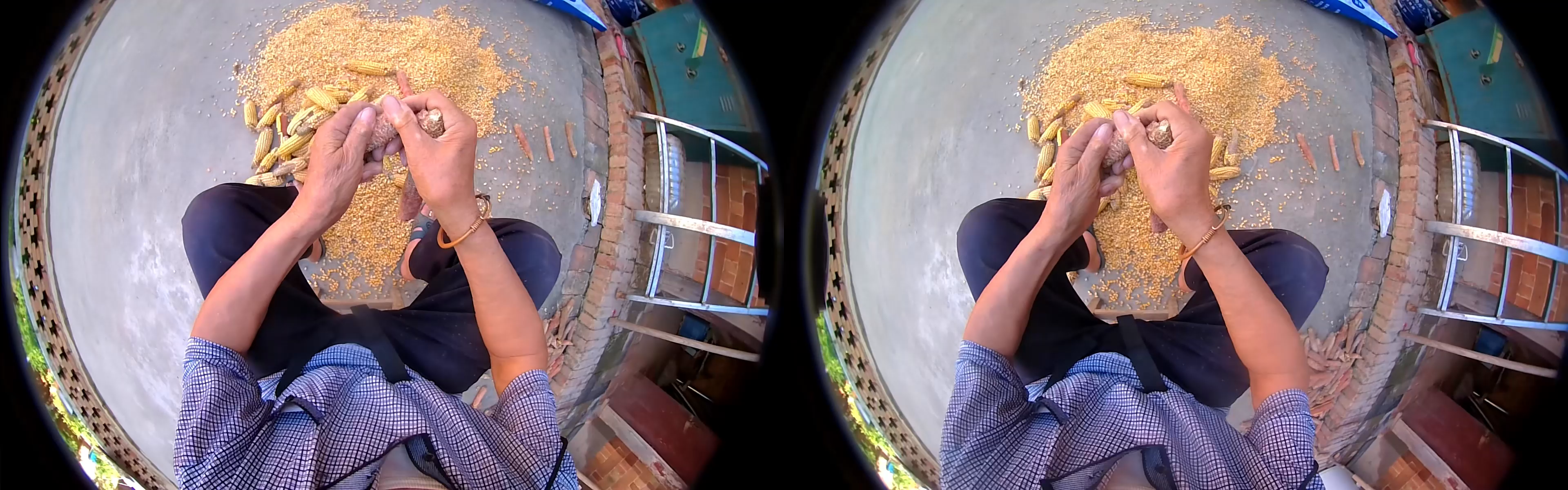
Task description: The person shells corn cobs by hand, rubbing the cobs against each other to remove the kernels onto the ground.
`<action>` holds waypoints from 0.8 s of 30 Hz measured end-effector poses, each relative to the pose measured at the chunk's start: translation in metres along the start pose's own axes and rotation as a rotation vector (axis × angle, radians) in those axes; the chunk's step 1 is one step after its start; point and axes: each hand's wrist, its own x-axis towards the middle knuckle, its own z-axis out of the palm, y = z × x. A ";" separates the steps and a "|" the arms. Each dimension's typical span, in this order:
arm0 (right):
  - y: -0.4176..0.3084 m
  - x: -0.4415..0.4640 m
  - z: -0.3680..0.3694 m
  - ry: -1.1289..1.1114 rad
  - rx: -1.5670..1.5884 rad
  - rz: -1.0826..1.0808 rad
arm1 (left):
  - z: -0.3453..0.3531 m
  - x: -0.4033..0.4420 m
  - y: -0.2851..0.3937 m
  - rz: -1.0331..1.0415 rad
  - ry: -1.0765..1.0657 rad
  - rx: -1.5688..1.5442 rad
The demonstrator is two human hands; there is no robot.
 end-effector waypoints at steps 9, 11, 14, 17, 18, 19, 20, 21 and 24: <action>-0.004 -0.002 -0.006 -0.190 0.297 0.098 | -0.003 0.001 0.008 0.053 -0.045 0.000; -0.010 -0.001 -0.008 -0.215 0.268 0.105 | -0.003 0.000 0.011 0.055 -0.076 0.000; -0.013 -0.003 -0.008 -0.210 0.202 0.079 | -0.005 0.001 0.008 0.058 -0.073 -0.017; -0.010 -0.005 -0.002 -0.142 0.165 0.035 | -0.004 0.000 -0.003 0.068 -0.027 0.052; -0.007 -0.006 -0.001 -0.123 0.162 0.030 | -0.005 0.000 -0.004 0.069 -0.027 0.055; -0.006 -0.008 -0.001 -0.101 0.157 0.028 | -0.005 0.000 -0.005 0.067 -0.029 0.057; -0.007 -0.008 -0.001 -0.088 0.185 0.066 | -0.005 0.002 -0.004 0.068 -0.031 0.060; -0.009 -0.007 -0.001 -0.077 0.216 0.102 | -0.004 0.003 -0.003 0.068 -0.030 0.055; -0.007 -0.003 -0.008 -0.147 0.413 0.243 | -0.002 0.004 0.000 0.049 -0.039 0.043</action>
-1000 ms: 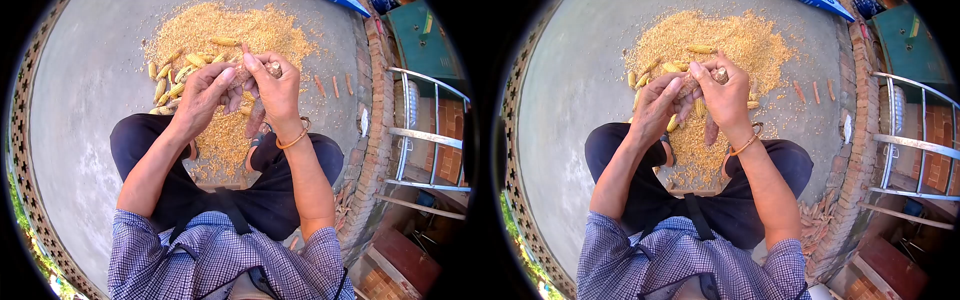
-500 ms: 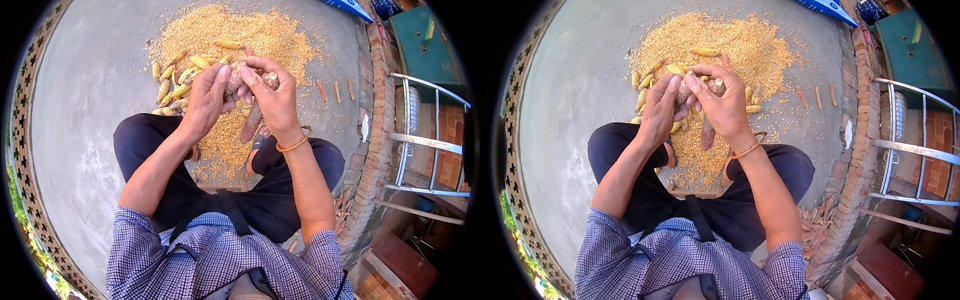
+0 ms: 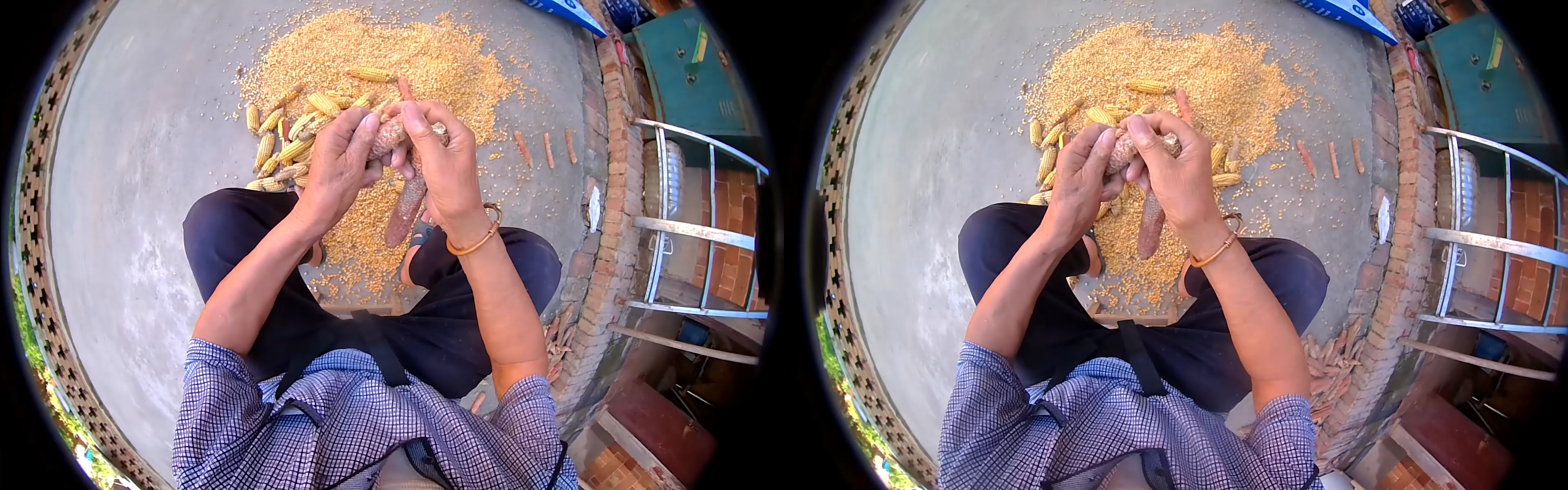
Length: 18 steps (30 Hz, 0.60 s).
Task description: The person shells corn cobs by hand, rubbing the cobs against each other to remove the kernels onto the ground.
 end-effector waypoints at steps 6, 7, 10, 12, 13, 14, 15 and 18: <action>0.000 -0.001 -0.008 -0.105 -0.037 0.014 | -0.003 -0.003 0.010 -0.013 -0.047 -0.025; -0.001 0.000 -0.010 -0.138 -0.075 0.025 | -0.003 -0.003 0.009 -0.013 -0.053 -0.031; -0.001 0.003 -0.013 -0.190 -0.316 -0.156 | -0.006 -0.003 0.013 -0.042 -0.085 -0.083; 0.000 0.003 -0.014 -0.190 -0.439 -0.254 | -0.007 -0.004 0.014 -0.059 -0.091 -0.108; 0.001 0.003 -0.014 -0.190 -0.484 -0.314 | -0.008 -0.005 0.015 -0.061 -0.085 -0.107; 0.001 0.004 -0.014 -0.187 -0.529 -0.374 | -0.009 -0.006 0.015 -0.063 -0.077 -0.106; 0.005 0.006 -0.014 -0.190 -0.566 -0.451 | -0.011 -0.006 0.016 -0.072 -0.073 -0.105; 0.004 0.004 -0.020 -0.185 -0.483 -0.331 | -0.014 -0.007 0.015 -0.088 -0.102 -0.181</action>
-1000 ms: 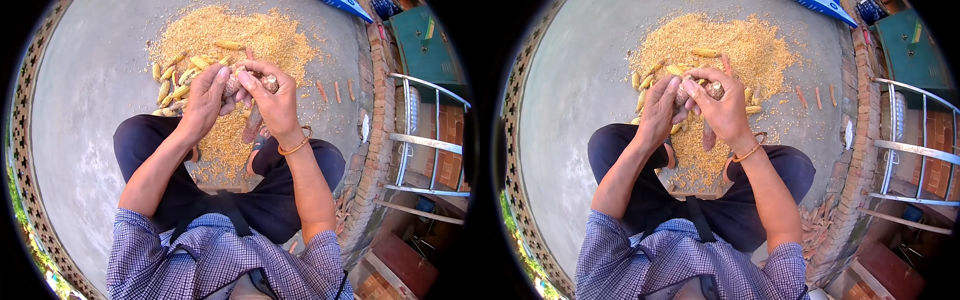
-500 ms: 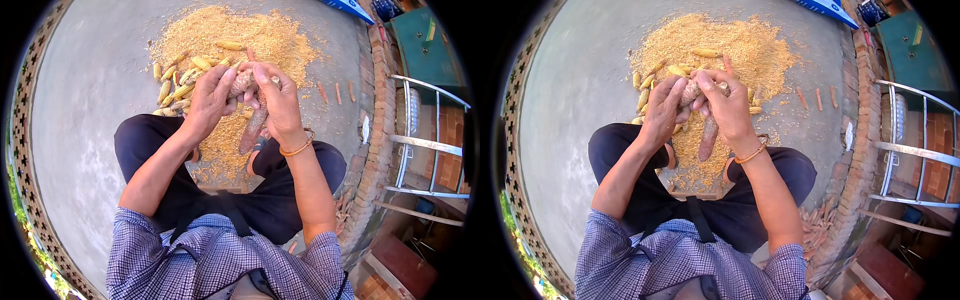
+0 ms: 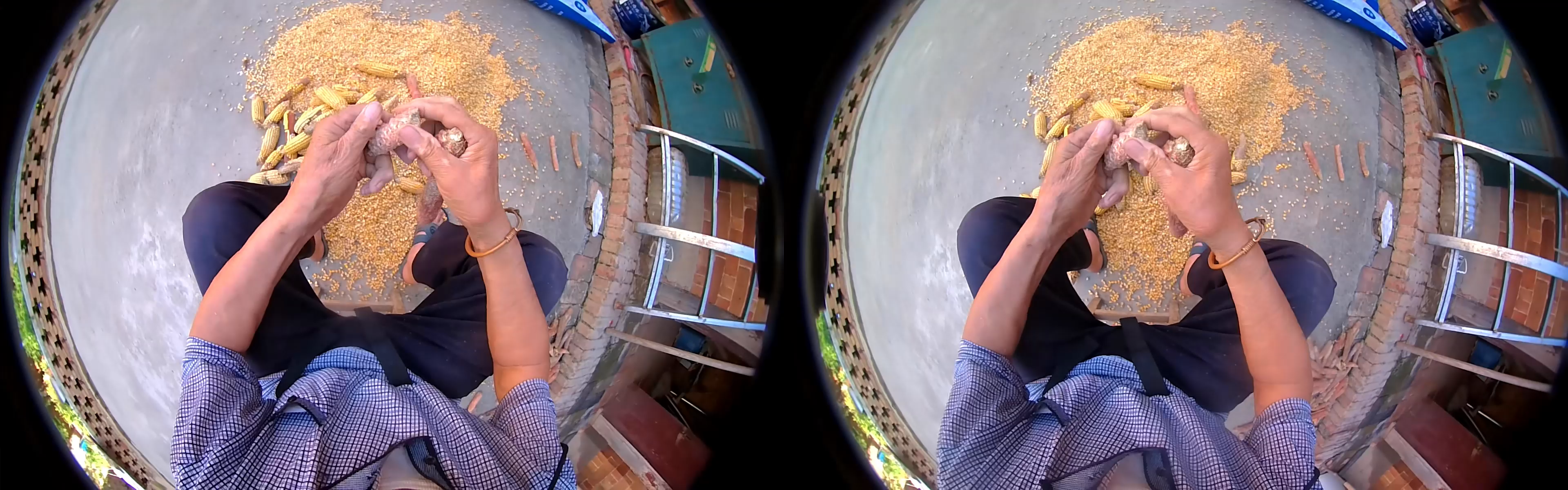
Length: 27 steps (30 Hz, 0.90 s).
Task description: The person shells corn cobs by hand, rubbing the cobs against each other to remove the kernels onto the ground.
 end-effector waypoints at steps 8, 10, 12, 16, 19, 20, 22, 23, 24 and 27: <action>-0.016 0.001 -0.007 0.038 0.446 0.252 | -0.004 0.001 0.015 0.011 -0.105 -0.061; -0.016 0.002 -0.006 0.046 0.436 0.248 | -0.006 0.001 0.013 0.082 -0.132 0.025; -0.013 0.001 -0.005 0.023 0.428 0.232 | -0.008 0.001 0.010 0.133 -0.142 0.084; -0.007 0.002 -0.003 0.023 0.263 0.140 | -0.010 0.001 0.005 0.164 -0.122 0.158; -0.008 0.002 -0.002 0.030 0.216 0.128 | -0.006 0.000 0.008 0.152 -0.081 0.167; -0.008 0.001 -0.002 0.033 0.208 0.127 | -0.004 0.000 0.009 0.146 -0.064 0.160; -0.007 0.000 -0.001 0.030 0.169 0.103 | -0.003 0.000 0.010 0.124 -0.050 0.182; -0.008 0.000 0.000 0.025 0.137 0.085 | -0.003 -0.001 0.010 0.113 -0.043 0.192; -0.010 -0.001 0.001 0.012 0.078 0.053 | -0.003 -0.001 0.009 0.078 -0.032 0.127; -0.006 0.001 0.002 0.008 0.105 0.028 | -0.006 0.000 0.009 0.003 -0.003 -0.064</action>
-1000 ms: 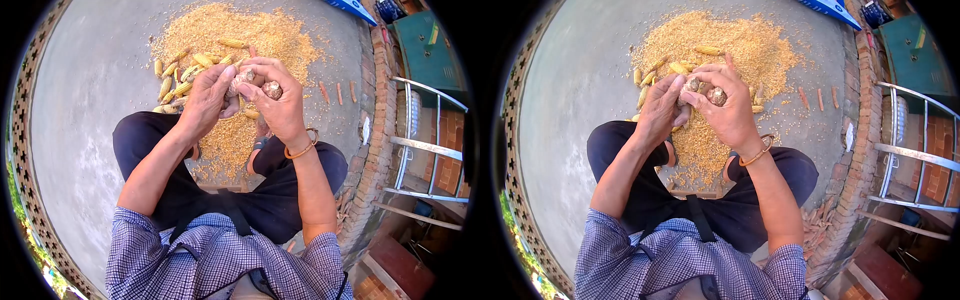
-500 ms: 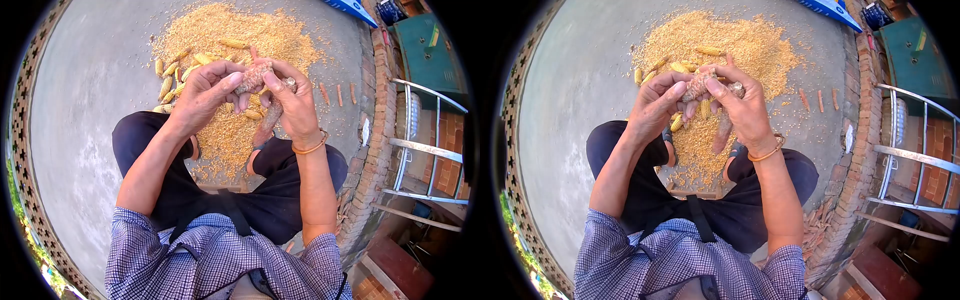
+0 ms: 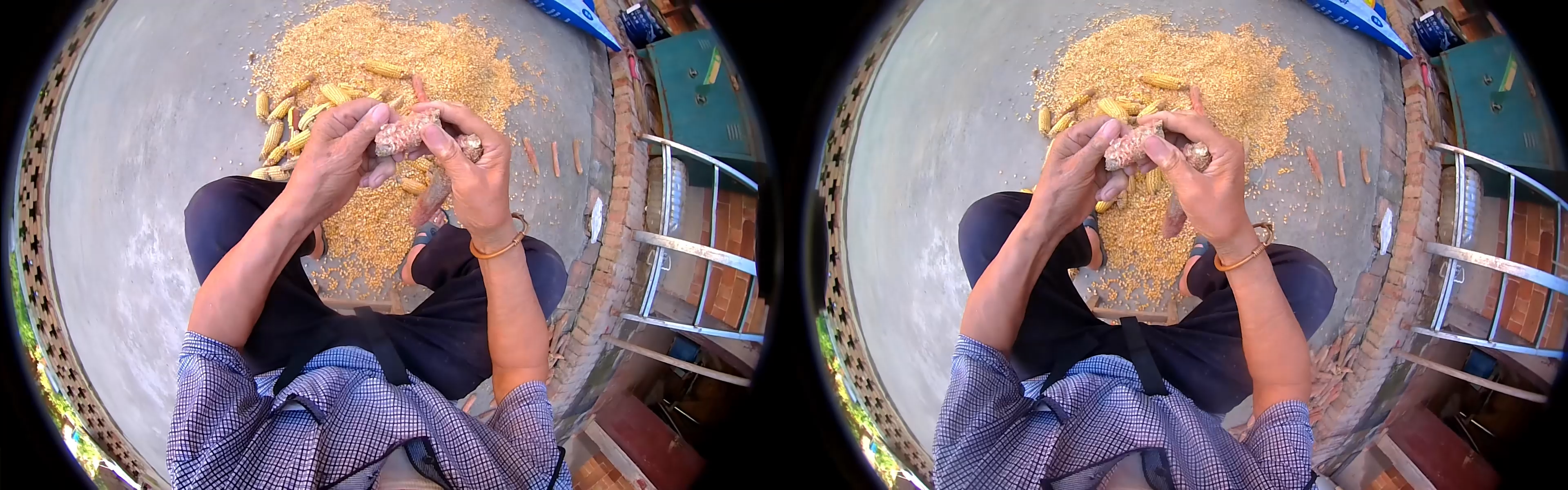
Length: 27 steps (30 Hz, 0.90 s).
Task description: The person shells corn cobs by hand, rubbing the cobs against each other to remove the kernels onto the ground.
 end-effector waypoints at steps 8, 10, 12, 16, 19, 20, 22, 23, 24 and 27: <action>-0.011 0.000 -0.005 0.064 0.367 0.167 | -0.007 0.003 0.000 -0.063 -0.077 -0.119; -0.017 0.001 -0.005 0.113 0.383 0.200 | -0.011 0.006 -0.002 -0.083 -0.065 -0.057; -0.019 0.003 -0.013 0.126 0.286 0.174 | -0.013 0.006 -0.003 -0.060 -0.059 0.155; -0.027 0.017 -0.085 0.185 -0.181 0.147 | -0.015 0.003 -0.013 0.142 -0.066 0.995; -0.017 -0.006 -0.169 0.332 -0.612 0.219 | -0.033 0.008 -0.021 0.205 -0.096 1.443; -0.005 -0.027 -0.204 0.333 -0.703 0.280 | -0.031 0.007 -0.018 0.232 -0.101 1.419; 0.032 -0.092 -0.274 0.351 -0.749 0.459 | -0.034 0.007 -0.014 0.244 -0.129 1.514; 0.047 -0.142 -0.302 0.372 -0.707 0.581 | -0.034 0.006 -0.016 0.232 -0.120 1.538; 0.059 -0.193 -0.319 0.418 -0.769 0.678 | -0.035 0.005 -0.017 0.219 -0.112 1.564; 0.088 -0.375 -0.351 0.479 -0.992 1.074 | -0.026 0.004 -0.014 0.137 -0.135 1.603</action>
